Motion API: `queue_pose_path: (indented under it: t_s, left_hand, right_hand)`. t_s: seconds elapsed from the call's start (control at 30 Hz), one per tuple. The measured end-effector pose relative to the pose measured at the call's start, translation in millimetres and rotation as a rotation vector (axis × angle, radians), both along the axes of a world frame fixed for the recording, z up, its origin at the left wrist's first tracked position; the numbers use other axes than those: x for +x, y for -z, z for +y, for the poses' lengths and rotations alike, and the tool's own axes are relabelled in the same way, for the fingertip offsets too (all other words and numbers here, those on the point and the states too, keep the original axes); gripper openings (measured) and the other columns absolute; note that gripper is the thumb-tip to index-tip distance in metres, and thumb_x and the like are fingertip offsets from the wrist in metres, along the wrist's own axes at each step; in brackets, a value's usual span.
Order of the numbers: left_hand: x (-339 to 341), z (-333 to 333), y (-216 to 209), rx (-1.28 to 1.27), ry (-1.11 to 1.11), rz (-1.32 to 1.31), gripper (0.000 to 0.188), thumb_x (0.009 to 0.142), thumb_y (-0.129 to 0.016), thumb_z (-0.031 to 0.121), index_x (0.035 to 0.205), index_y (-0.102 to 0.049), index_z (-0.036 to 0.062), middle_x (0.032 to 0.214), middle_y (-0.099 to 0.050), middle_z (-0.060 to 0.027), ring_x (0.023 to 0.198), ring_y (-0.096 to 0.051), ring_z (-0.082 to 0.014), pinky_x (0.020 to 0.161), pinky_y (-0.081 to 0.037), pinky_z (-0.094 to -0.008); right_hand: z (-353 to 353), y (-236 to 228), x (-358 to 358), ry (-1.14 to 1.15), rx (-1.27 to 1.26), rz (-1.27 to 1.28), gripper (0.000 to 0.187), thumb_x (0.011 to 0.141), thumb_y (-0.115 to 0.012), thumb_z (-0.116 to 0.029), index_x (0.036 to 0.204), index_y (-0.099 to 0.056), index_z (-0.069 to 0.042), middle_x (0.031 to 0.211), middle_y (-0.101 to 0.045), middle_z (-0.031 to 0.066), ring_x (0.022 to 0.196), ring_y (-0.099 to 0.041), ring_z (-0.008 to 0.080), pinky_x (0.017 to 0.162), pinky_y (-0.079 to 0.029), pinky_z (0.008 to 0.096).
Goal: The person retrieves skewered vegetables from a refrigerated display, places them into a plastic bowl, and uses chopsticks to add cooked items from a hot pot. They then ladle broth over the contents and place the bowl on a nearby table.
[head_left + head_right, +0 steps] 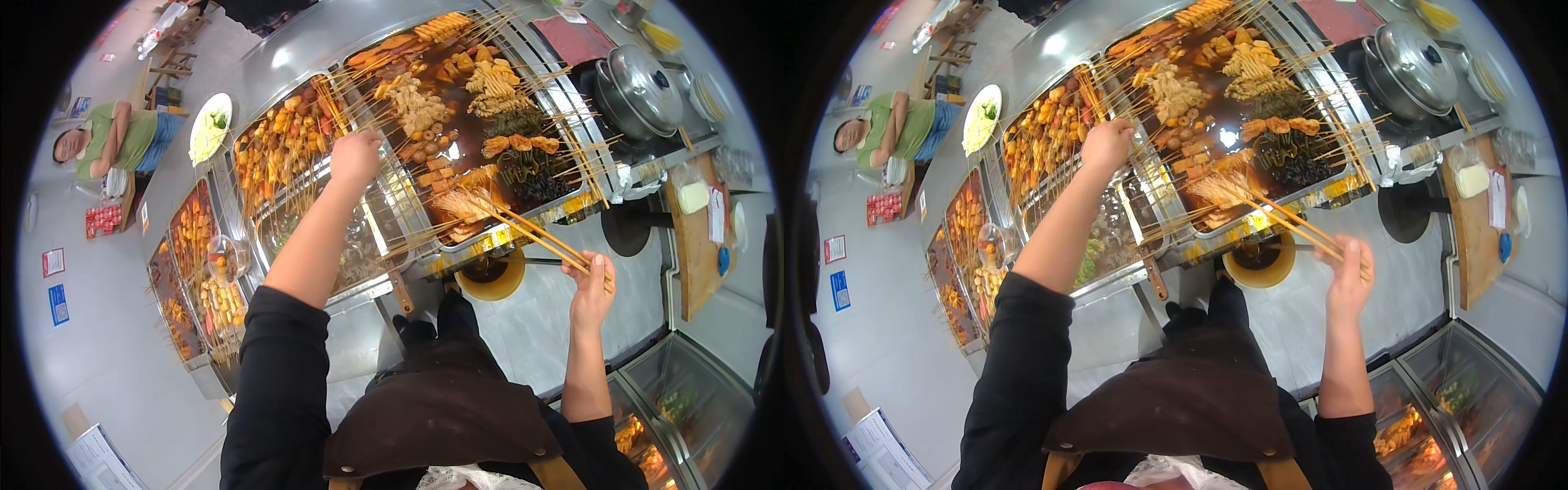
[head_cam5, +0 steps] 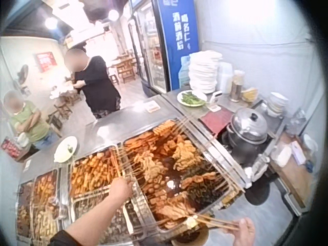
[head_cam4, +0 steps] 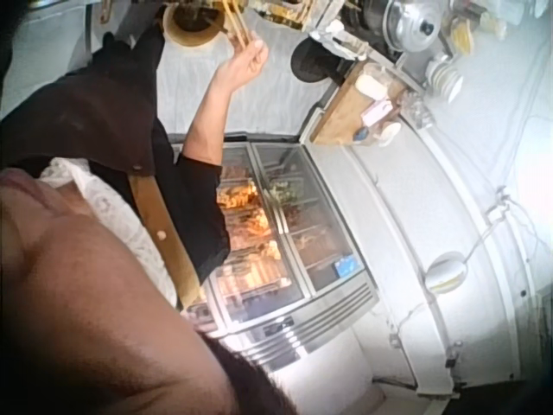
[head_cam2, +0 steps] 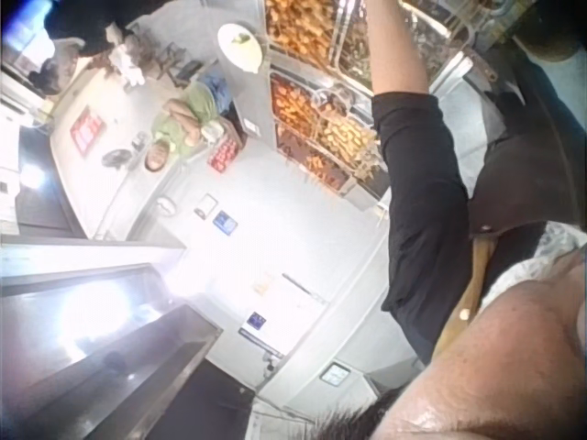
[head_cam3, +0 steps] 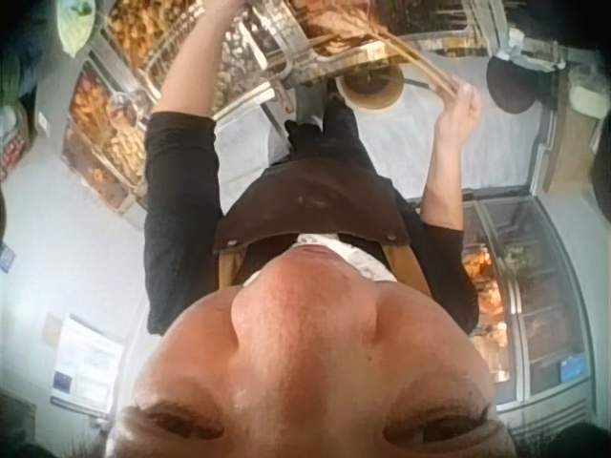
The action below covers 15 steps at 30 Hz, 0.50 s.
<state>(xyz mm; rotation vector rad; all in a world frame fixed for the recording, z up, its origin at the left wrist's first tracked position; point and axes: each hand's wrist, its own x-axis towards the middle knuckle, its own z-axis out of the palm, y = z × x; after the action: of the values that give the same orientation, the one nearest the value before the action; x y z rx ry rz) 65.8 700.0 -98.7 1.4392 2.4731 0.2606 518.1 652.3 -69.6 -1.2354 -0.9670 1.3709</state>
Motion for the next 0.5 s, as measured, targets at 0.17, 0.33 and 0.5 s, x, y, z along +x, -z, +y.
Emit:
queue_pose_path:
  t_s: [0.17,0.33,0.5]
  left_hand:
    - [-1.2,35.2,20.6,-0.218,0.019,0.024,0.022,0.091,-0.062,0.022,0.107,-0.073,0.0129,0.106,-0.072,-0.0135,0.101,-0.068,-0.0322,0.085,-0.055,-0.0435]
    - [-3.1,54.2,14.3,-0.399,0.091,0.195,0.023,0.089,-0.061,0.013,0.107,-0.075,0.0085,0.115,-0.072,-0.0141,0.106,-0.07,-0.0306,0.083,-0.058,-0.0406]
    - [16.3,16.4,-9.5,-0.025,0.092,0.248,0.034,0.09,-0.068,0.023,0.121,-0.068,0.0111,0.121,-0.065,-0.0147,0.111,-0.063,-0.0328,0.094,-0.051,-0.0464]
  right_hand:
    - [-5.8,-0.2,2.2,0.006,-0.025,0.029,0.03,0.105,-0.05,-0.026,0.105,-0.058,0.003,0.095,-0.065,0.016,0.081,-0.069,0.0263,0.074,-0.059,0.0371]
    - [-14.0,-3.5,-6.6,0.005,-0.026,0.023,0.03,0.105,-0.049,-0.027,0.104,-0.057,0.002,0.091,-0.065,0.0153,0.079,-0.067,0.0249,0.073,-0.057,0.0362]
    - [-22.1,-7.3,-14.9,-0.038,0.004,0.009,0.031,0.105,-0.049,-0.028,0.104,-0.057,0.001,0.091,-0.064,0.0148,0.077,-0.066,0.0246,0.072,-0.056,0.0363]
